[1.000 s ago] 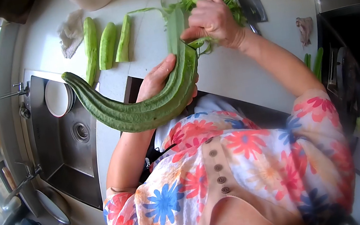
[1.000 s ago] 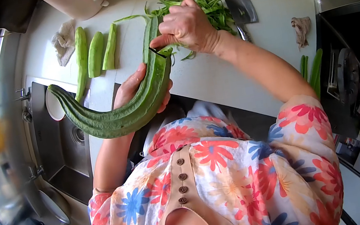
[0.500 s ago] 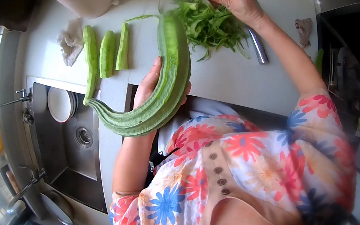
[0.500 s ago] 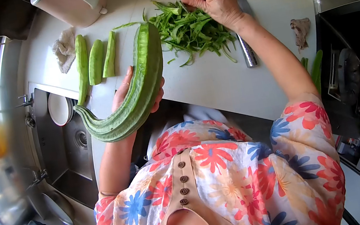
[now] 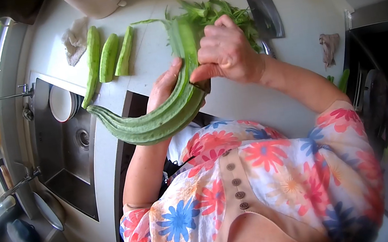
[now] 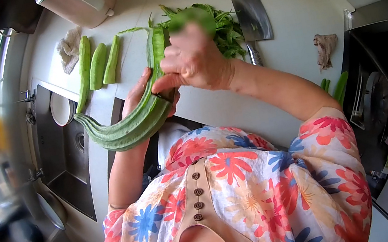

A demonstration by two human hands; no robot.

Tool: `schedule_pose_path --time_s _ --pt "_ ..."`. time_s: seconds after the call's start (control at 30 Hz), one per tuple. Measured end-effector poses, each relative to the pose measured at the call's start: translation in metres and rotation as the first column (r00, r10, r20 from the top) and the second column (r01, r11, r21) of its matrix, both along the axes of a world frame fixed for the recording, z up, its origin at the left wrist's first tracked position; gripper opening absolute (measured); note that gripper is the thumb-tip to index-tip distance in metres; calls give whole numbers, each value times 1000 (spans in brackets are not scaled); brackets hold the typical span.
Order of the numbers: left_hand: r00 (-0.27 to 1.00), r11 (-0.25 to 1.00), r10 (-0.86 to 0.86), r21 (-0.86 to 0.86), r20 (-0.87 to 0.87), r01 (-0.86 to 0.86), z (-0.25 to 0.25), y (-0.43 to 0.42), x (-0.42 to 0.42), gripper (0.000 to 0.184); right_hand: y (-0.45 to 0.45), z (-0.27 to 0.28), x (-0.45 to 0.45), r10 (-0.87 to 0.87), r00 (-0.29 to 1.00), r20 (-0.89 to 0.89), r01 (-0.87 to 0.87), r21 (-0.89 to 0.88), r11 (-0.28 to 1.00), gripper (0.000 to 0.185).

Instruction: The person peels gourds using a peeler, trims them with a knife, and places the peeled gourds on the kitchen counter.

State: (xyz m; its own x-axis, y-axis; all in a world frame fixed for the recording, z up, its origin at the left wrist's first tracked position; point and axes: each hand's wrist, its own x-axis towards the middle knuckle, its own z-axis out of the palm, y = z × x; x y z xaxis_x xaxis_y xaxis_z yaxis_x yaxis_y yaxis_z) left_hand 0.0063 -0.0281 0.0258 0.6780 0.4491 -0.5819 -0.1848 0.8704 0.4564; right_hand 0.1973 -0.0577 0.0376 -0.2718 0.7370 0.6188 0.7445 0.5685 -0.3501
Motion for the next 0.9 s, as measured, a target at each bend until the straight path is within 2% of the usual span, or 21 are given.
schedule_pose_path --time_s 0.07,0.13,0.17,0.2,0.3,0.4,0.47,0.5,0.6,0.63,0.67,0.7,0.73,0.8,0.9 --pt "999 999 23 -42 -25 -24 5 -6 3 44 14 -9 24 -29 998 49 28 32 999 36" --pt "998 998 22 -64 -58 -26 20 -15 2 45 29 -30 47 -140 981 134 132 71 989 39" --pt "997 999 -52 -5 57 52 13 -16 -6 45 40 -48 70 -202 965 169 204 5 979 39" --pt "995 999 -52 12 83 51 17 -17 -6 44 47 -59 91 -262 942 208 277 -50 959 39" --pt "996 999 -21 -48 82 25 20 -14 -12 45 47 -50 110 -248 937 -246 167 -307 937 43" --pt "1000 993 4 -116 31 0 12 -6 -11 44 35 -32 69 -153 973 -173 106 -254 962 44" --pt "1000 986 21 -166 -17 -23 8 -3 -8 43 20 -16 36 0 999 -42 -6 -135 991 44" --pt "999 981 26 -189 -40 -33 6 -2 -6 43 14 -14 23 17 997 -74 -22 -68 997 45" --pt "994 999 -52 -8 -97 51 0 1 -5 43 13 -11 15 81 997 -16 -81 -14 997 45" --pt "993 1000 13 -15 -118 -15 -2 -3 -3 43 18 -16 21 22 999 44 -21 -22 1000 44" --pt "998 1000 -26 -1 -63 26 1 -3 -5 43 26 -24 33 -34 994 107 38 -28 999 44" --pt "998 998 -66 14 -9 66 7 -3 -8 43 41 -43 49 -119 993 14 118 36 992 41" --pt "997 997 -74 8 30 74 8 -5 -10 43 51 -54 74 -202 976 84 207 -49 977 39" --pt "990 996 -90 -4 107 91 12 -8 -16 45 58 -53 97 -225 968 111 246 -232 941 38" --pt "977 992 -108 -43 184 118 9 0 -24 51 59 -40 75 -66 942 -328 -6 -215 977 44"
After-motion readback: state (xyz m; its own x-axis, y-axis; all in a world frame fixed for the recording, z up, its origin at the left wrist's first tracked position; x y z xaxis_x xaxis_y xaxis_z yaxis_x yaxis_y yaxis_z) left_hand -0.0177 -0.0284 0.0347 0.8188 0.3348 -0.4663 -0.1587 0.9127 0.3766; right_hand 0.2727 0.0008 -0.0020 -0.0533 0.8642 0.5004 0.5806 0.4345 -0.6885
